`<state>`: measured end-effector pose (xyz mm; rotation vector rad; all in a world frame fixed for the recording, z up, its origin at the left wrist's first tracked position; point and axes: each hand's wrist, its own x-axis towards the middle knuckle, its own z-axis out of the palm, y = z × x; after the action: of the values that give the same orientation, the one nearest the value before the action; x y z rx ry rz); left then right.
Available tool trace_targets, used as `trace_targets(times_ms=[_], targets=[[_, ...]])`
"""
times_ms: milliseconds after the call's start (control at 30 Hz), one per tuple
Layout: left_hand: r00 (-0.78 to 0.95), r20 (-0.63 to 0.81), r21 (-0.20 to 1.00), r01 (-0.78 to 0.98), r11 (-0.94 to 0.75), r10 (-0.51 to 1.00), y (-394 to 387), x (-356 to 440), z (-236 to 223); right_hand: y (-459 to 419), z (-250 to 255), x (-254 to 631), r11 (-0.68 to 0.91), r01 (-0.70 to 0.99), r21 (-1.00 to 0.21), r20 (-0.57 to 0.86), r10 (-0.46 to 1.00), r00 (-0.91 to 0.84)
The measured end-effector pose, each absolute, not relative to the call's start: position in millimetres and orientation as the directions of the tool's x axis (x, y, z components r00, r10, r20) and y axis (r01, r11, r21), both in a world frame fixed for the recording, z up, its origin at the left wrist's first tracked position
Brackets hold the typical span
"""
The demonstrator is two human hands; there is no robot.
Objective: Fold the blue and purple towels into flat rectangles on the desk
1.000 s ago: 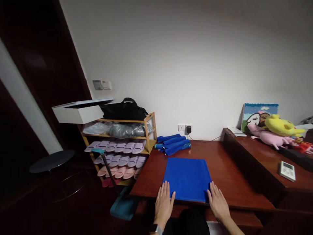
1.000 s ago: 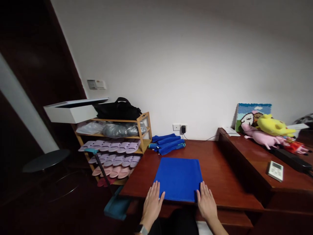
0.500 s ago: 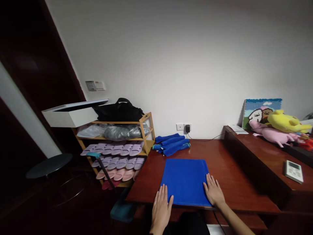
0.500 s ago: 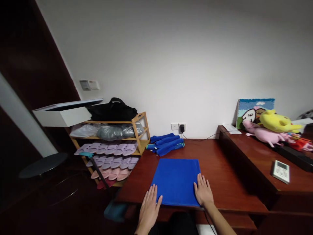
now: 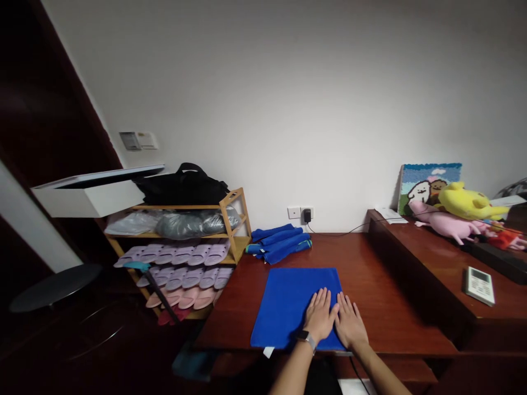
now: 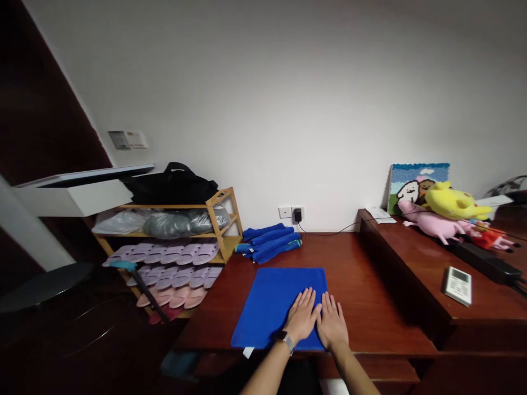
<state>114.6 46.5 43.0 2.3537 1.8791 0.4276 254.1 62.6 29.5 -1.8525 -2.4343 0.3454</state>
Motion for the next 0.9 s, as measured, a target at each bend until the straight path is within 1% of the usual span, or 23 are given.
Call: trace_targets(times_ms=[67,167,333,433,533,633,767,900], targets=[[0.204,0.149,0.261,0.936,-0.237,0.968,51,115,34,63,28,254,0.255,0.944,-0.209,-0.082,0.957,-0.277],[0.168,0.147,0.248,0.948,-0.201,0.975,44,85,30,63,28,254,0.244,0.944,-0.223,-0.069,0.962,-0.265],[-0.097,0.064,0.195,0.977,0.083,0.993,20,-12,48,61,28,254,0.228,0.945,-0.233,-0.059,0.967,-0.248],[-0.188,0.065,0.179,0.968,0.174,0.980,7,-57,54,61,26,254,0.228,0.948,-0.221,-0.060,0.967,-0.247],[-0.193,0.073,0.184,0.967,0.177,0.979,0,-73,51,62,23,254,0.228,0.954,-0.197,-0.068,0.967,-0.245],[-0.194,0.086,0.193,0.966,0.174,0.977,0,-71,48,63,24,252,0.223,0.960,-0.168,-0.092,0.966,-0.241],[-0.196,0.118,0.210,0.963,0.168,0.974,1,-68,46,69,35,248,0.194,0.966,-0.171,-0.140,0.966,-0.219],[-0.193,0.131,0.221,0.962,0.161,0.972,1,-71,45,86,44,241,0.196,0.964,-0.180,-0.108,0.970,-0.217]])
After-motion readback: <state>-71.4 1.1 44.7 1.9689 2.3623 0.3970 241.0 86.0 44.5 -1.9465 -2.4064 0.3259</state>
